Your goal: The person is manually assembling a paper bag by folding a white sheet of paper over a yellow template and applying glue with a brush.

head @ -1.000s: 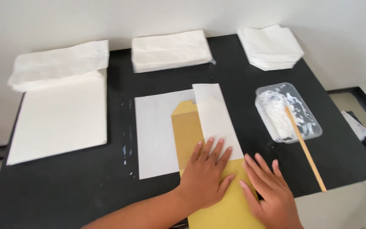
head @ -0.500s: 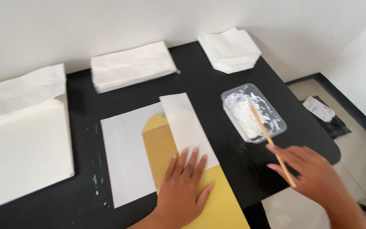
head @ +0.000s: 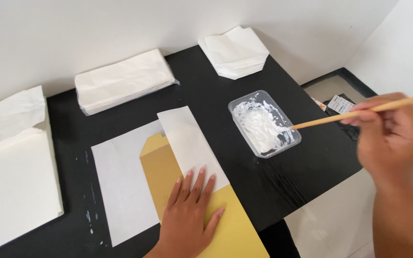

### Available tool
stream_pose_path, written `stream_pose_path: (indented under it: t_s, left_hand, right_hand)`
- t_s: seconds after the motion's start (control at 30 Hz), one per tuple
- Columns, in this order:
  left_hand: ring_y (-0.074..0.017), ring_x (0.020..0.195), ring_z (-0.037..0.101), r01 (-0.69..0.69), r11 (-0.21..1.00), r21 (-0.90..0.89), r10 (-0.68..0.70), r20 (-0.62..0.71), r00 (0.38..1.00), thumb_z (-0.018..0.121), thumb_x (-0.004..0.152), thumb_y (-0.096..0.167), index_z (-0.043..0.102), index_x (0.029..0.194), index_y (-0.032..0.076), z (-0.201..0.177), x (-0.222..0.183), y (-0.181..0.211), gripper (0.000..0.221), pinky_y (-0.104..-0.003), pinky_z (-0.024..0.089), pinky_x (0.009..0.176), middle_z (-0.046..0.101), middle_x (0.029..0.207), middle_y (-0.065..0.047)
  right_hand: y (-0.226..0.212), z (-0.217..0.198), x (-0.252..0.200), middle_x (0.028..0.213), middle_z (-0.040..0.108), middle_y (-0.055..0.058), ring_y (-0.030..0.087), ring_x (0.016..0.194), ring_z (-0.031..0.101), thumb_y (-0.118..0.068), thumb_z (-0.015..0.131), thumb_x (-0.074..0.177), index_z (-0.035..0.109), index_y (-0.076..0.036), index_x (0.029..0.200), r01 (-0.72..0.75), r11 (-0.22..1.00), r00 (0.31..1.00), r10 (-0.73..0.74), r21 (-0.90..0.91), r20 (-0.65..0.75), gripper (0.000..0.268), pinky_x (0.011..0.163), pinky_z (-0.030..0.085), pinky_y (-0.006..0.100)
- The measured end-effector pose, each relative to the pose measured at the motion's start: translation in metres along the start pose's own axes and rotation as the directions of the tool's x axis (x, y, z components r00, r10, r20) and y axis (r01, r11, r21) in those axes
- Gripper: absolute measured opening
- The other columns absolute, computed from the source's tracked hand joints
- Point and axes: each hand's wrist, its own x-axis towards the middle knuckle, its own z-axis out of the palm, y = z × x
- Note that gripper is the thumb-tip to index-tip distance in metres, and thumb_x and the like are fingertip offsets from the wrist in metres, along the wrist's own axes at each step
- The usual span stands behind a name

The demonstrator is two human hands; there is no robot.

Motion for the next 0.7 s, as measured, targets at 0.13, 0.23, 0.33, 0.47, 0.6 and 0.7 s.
stream_pose_path:
  t_s: [0.13, 0.23, 0.33, 0.47, 0.6, 0.7]
  left_hand:
    - [-0.0334, 0.15, 0.034, 0.004, 1.0, 0.011, -0.005, 0.012, 1.0, 0.042, 0.101, 0.058, 0.04, 0.158, 0.017, 0.002, -0.002, 0.0, 0.07, -0.046, 0.022, 0.123, 0.041, 0.162, -0.009]
    - [-0.0329, 0.15, 0.034, 0.004, 1.0, 0.01, -0.004, 0.008, 1.0, 0.042, 0.101, 0.058, 0.04, 0.158, 0.017, 0.002, 0.0, 0.0, 0.07, -0.045, 0.022, 0.123, 0.041, 0.162, -0.009]
    - [-0.0328, 0.15, 0.035, 0.013, 1.0, 0.002, -0.013, 0.003, 1.0, 0.042, 0.101, 0.057, 0.041, 0.157, 0.017, 0.002, -0.001, 0.001, 0.069, -0.046, 0.023, 0.123, 0.042, 0.162, -0.009]
    - [-0.0341, 0.148, 0.038, 0.01, 1.0, -0.003, -0.01, -0.011, 1.0, 0.044, 0.1, 0.057, 0.044, 0.155, 0.017, 0.001, -0.001, 0.0, 0.068, -0.047, 0.025, 0.122, 0.045, 0.16, -0.01]
    - [-0.0325, 0.15, 0.034, 0.022, 1.0, -0.015, -0.022, 0.024, 0.999, 0.043, 0.101, 0.058, 0.04, 0.157, 0.017, 0.001, -0.002, -0.001, 0.07, -0.046, 0.021, 0.123, 0.041, 0.162, -0.009]
    - [-0.0331, 0.149, 0.036, 0.019, 1.0, -0.024, -0.019, 0.008, 1.0, 0.044, 0.101, 0.058, 0.042, 0.156, 0.017, 0.001, -0.001, 0.0, 0.069, -0.046, 0.023, 0.122, 0.043, 0.161, -0.009]
  right_hand:
    - [0.002, 0.015, 0.005, 0.095, 0.068, 0.024, 0.029, 0.086, 0.071, 0.011, 0.059, 0.116, 0.064, 0.014, 0.108, -0.09, 0.996, 0.995, 0.089, 0.013, 0.034, 0.01, 0.084, 0.059, 0.035]
    - [0.006, 0.008, 0.006, 0.098, 0.066, 0.024, 0.03, 0.086, 0.072, 0.002, 0.058, 0.122, 0.061, 0.013, 0.113, -0.138, 0.989, 0.99, 0.137, 0.047, 0.015, 0.016, 0.083, 0.059, 0.033]
    - [0.003, 0.012, 0.007, 0.095, 0.067, 0.022, 0.028, 0.087, 0.072, 0.001, 0.057, 0.123, 0.061, 0.012, 0.114, -0.161, 0.986, 0.987, 0.161, 0.032, 0.012, 0.014, 0.084, 0.058, 0.033]
    - [0.004, 0.015, 0.008, 0.087, 0.068, 0.019, 0.026, 0.084, 0.071, 0.005, 0.057, 0.119, 0.061, 0.01, 0.112, -0.151, 0.988, 0.987, 0.15, 0.021, 0.061, 0.01, 0.086, 0.058, 0.033]
    - [0.008, 0.011, 0.007, 0.097, 0.062, 0.024, 0.032, 0.088, 0.071, -0.001, 0.056, 0.132, 0.057, 0.013, 0.117, -0.153, 0.988, 0.988, 0.153, 0.019, -0.016, 0.02, 0.08, 0.056, 0.036]
    - [0.003, 0.018, 0.008, 0.087, 0.068, 0.016, 0.024, 0.083, 0.071, 0.003, 0.057, 0.12, 0.061, 0.007, 0.112, -0.217, 0.976, 0.974, 0.217, 0.004, 0.073, 0.01, 0.085, 0.057, 0.032]
